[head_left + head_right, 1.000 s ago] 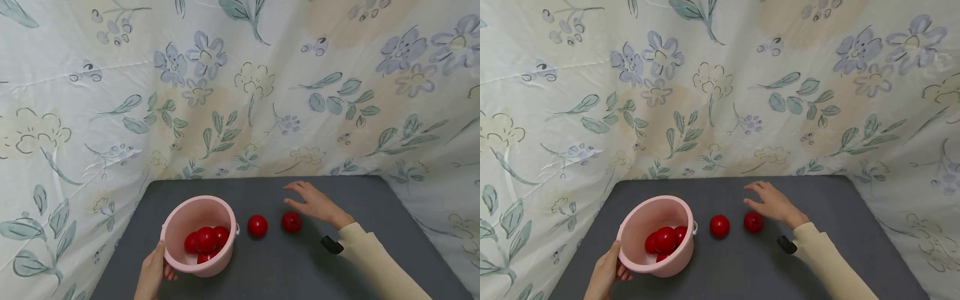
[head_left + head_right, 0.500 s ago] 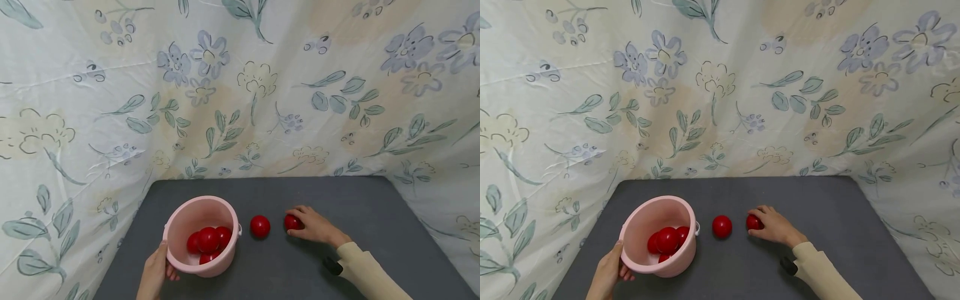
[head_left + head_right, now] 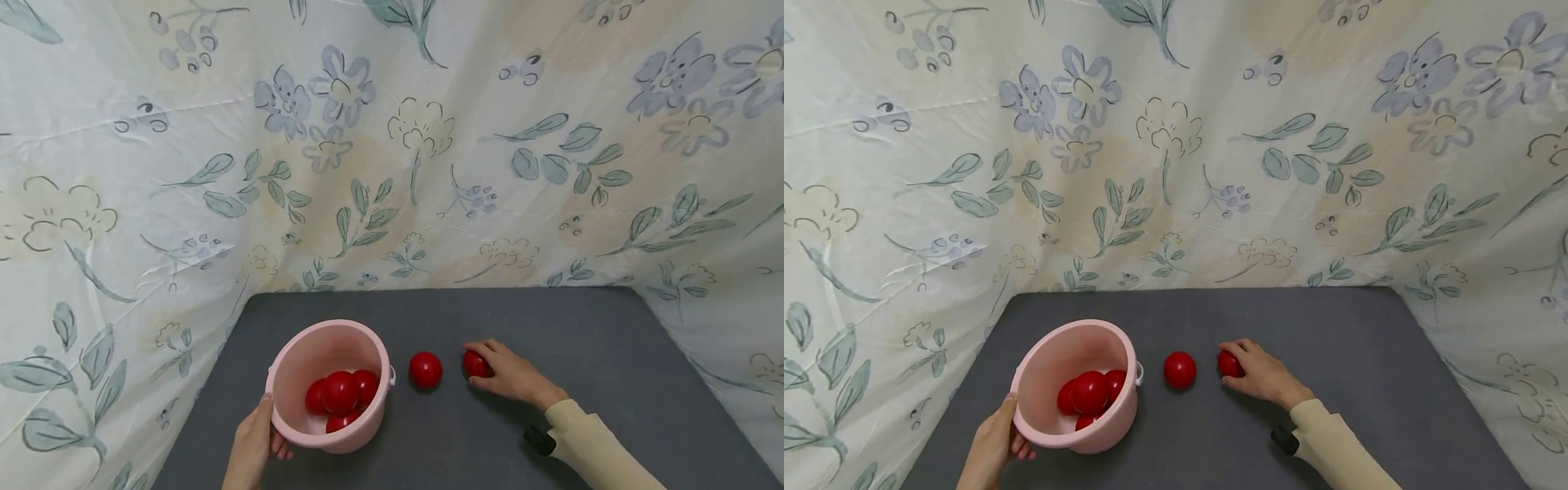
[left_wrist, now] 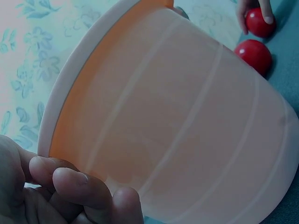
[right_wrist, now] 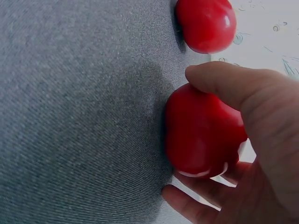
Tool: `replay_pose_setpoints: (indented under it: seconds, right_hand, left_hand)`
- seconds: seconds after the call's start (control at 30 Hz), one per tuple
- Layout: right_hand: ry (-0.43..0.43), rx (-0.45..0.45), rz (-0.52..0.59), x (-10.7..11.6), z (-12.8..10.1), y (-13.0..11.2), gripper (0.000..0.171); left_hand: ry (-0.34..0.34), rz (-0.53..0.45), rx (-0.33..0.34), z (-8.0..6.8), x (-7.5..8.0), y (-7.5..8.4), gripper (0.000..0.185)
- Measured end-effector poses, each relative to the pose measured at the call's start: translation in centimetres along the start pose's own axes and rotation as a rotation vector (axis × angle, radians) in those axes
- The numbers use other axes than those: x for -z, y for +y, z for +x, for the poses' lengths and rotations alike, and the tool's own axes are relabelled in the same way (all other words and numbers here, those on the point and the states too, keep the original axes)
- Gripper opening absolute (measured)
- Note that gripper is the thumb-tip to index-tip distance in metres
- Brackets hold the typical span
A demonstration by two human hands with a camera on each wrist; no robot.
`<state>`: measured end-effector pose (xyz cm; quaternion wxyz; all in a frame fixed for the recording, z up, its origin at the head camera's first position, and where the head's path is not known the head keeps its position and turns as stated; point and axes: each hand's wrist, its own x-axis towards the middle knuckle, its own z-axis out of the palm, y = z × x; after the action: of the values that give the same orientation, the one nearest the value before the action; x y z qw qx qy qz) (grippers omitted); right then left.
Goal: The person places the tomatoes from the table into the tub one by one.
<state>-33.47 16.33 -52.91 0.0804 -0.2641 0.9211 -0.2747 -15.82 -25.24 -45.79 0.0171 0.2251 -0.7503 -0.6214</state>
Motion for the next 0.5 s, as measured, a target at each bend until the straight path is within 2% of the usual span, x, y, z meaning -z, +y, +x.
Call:
replay_pose_setpoints:
  seconds: [0.37, 0.5]
  right_hand:
    - [0.002, -0.029, 0.01, -0.21, 0.35, 0.1, 0.067]
    - [0.009, -0.069, 0.029, -0.4, 0.47, 0.13, 0.07]
  left_hand:
    - [0.001, 0.006, 0.009, 0.14, 0.06, -0.07, 0.061]
    - [-0.001, 0.003, 0.003, 0.09, 0.0, -0.06, 0.061]
